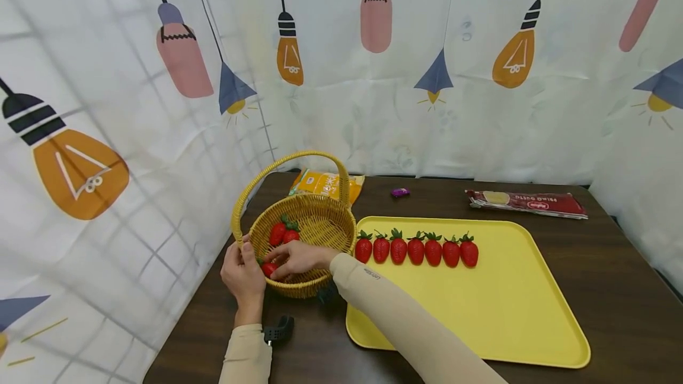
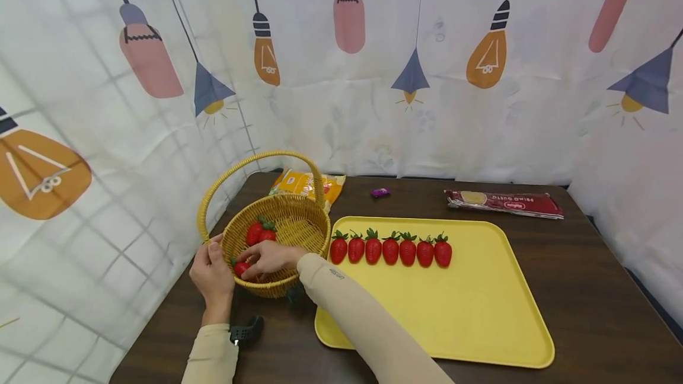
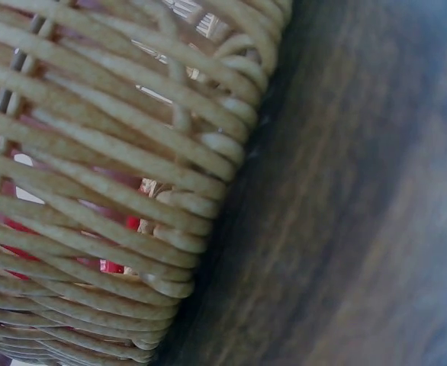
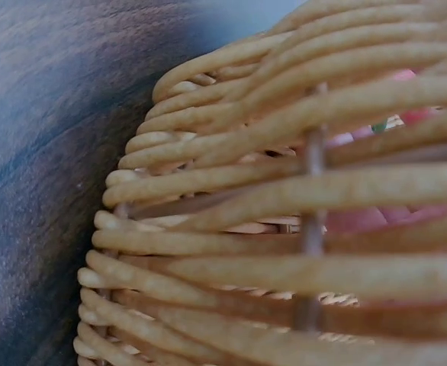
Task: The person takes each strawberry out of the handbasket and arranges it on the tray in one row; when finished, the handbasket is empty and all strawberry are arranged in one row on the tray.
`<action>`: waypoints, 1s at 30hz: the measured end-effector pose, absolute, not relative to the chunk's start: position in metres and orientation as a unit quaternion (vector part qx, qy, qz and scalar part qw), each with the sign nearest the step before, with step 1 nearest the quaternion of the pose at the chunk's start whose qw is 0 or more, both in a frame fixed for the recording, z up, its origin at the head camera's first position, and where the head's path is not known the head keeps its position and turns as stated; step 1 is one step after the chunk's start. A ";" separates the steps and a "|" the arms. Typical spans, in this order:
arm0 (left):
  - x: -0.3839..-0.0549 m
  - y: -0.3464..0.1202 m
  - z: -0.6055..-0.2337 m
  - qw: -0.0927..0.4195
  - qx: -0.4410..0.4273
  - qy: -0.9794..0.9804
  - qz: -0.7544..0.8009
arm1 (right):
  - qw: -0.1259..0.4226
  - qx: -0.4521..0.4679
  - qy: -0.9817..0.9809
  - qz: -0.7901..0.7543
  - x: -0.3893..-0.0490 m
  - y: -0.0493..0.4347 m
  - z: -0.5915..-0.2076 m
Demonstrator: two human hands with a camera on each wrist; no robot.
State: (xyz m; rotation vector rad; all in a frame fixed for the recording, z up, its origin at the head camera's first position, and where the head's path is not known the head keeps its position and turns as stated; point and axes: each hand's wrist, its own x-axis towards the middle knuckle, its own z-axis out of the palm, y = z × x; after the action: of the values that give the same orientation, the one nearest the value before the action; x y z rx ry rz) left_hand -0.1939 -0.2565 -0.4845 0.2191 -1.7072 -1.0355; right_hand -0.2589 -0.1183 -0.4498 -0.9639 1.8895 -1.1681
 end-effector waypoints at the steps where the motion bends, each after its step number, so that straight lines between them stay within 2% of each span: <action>1: -0.194 -0.256 -0.484 0.537 0.090 -0.717 -0.435 | 0.347 -0.377 0.734 -0.445 -0.259 -0.118 -0.450; 11: -0.193 -0.256 -0.482 0.536 0.085 -0.720 -0.432 | 0.310 -0.423 0.761 -0.383 -0.256 -0.116 -0.447; 24: -0.193 -0.256 -0.483 0.537 0.086 -0.717 -0.437 | 0.296 -0.421 0.757 -0.401 -0.255 -0.115 -0.446; 30: -0.194 -0.257 -0.484 0.541 0.088 -0.713 -0.437 | 0.247 -0.395 0.784 -0.410 -0.250 -0.115 -0.444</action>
State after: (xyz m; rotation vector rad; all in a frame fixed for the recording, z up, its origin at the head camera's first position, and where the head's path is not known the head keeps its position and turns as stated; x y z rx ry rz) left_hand -0.1939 -0.2566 -0.4840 0.2084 -1.6949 -1.0387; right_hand -0.2502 -0.1146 -0.4436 -1.0759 2.1386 -1.1166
